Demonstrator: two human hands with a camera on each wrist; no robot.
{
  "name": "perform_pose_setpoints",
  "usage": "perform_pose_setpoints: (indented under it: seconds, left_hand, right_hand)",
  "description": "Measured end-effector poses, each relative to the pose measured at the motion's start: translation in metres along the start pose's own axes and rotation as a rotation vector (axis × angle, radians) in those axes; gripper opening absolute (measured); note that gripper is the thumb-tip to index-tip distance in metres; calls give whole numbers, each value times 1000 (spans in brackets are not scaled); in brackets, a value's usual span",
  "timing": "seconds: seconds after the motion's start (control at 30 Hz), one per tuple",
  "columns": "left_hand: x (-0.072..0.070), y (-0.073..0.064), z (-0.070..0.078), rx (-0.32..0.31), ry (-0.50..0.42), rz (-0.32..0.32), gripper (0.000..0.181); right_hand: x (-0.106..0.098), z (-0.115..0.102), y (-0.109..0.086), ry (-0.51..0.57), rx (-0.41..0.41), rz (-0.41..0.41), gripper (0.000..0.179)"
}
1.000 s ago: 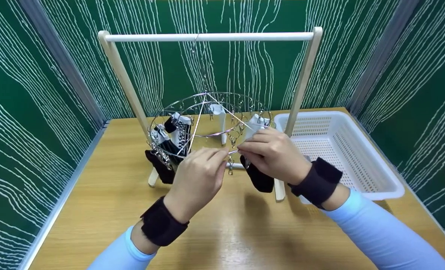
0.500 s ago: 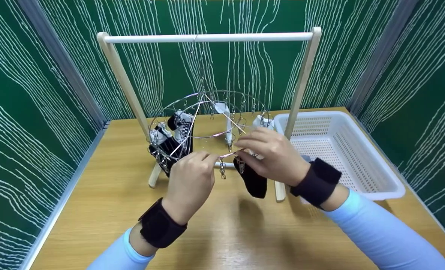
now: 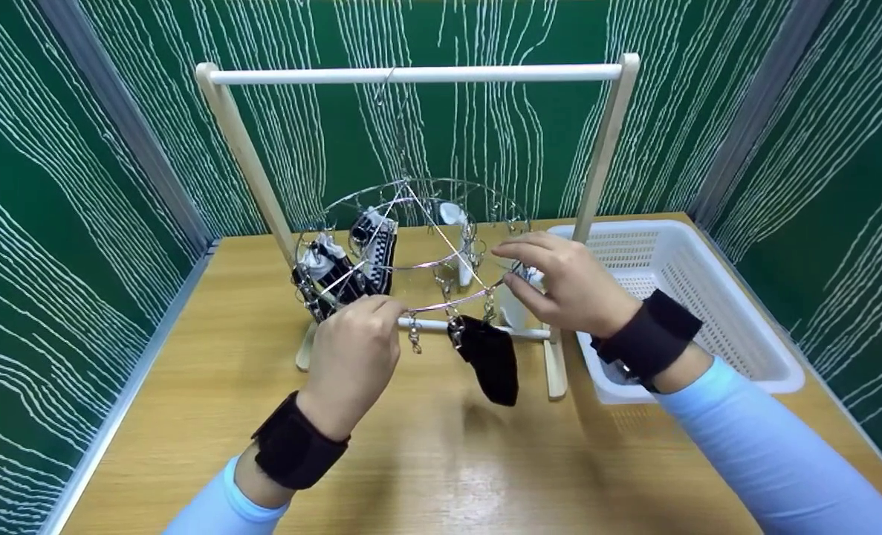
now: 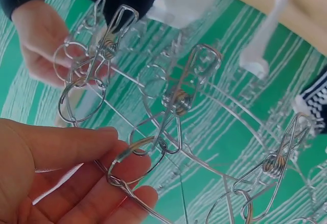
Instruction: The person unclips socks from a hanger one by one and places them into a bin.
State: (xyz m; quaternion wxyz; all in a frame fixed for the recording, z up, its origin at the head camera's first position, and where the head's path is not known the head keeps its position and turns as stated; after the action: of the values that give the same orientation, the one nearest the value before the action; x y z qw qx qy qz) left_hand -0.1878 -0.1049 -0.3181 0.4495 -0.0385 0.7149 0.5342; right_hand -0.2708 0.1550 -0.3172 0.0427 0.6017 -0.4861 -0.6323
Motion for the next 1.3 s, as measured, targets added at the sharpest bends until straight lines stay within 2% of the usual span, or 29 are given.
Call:
perform_pose_setpoints:
  seconds: [0.17,0.3,0.4,0.6,0.77,0.83,0.9,1.1,1.2,1.3]
  left_hand:
    - [1,-3,-13,15,-27,-8,19]
    - [2,-4,-23,-5,-58,-13,18]
    - [3,-3,-29,-33,-89,-22,17]
    - [5,-2,-37,-71,-108,-33,19]
    - [6,-3,-35,-78,-102,-33,37]
    - [5,-4,-32,-63,-104,-12,43]
    - [3,-5,-26,-30,-115,37,47]
    - [1,-10,-5,104,-226,250,32]
    - [5,-14,6,145,-323,282,23]
    - [12,-18,14,148,-388,269,17]
  right_hand:
    - [4,8,-2,11,50,-56,33]
    - [6,10,-2,21,38,-79,32]
    - [8,10,-3,4,-3,-62,26]
    - [8,5,-2,4,-74,22,15]
    - [9,-1,-4,2,-73,52,15]
    - [9,-4,-5,-2,-68,61,16]
    - [9,-7,-5,-7,-65,71,16]
    - [12,-13,-3,-21,-86,85,15]
    - [13,-14,-2,-28,-94,85,16]
    - [13,-15,-2,-34,-103,87,17]
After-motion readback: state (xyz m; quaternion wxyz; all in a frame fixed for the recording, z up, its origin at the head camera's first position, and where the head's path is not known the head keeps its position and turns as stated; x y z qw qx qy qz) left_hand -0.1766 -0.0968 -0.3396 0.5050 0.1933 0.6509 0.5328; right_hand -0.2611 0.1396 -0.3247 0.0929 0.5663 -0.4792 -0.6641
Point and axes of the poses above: each hand's wrist, its own y-axis towards the middle knuckle, its own x-axis out of the palm, z = x × y, the point moved 3 cm from there along y, towards the middle knuckle, and after that the axes turned 7 degrees about x, right-handed, at the moved point
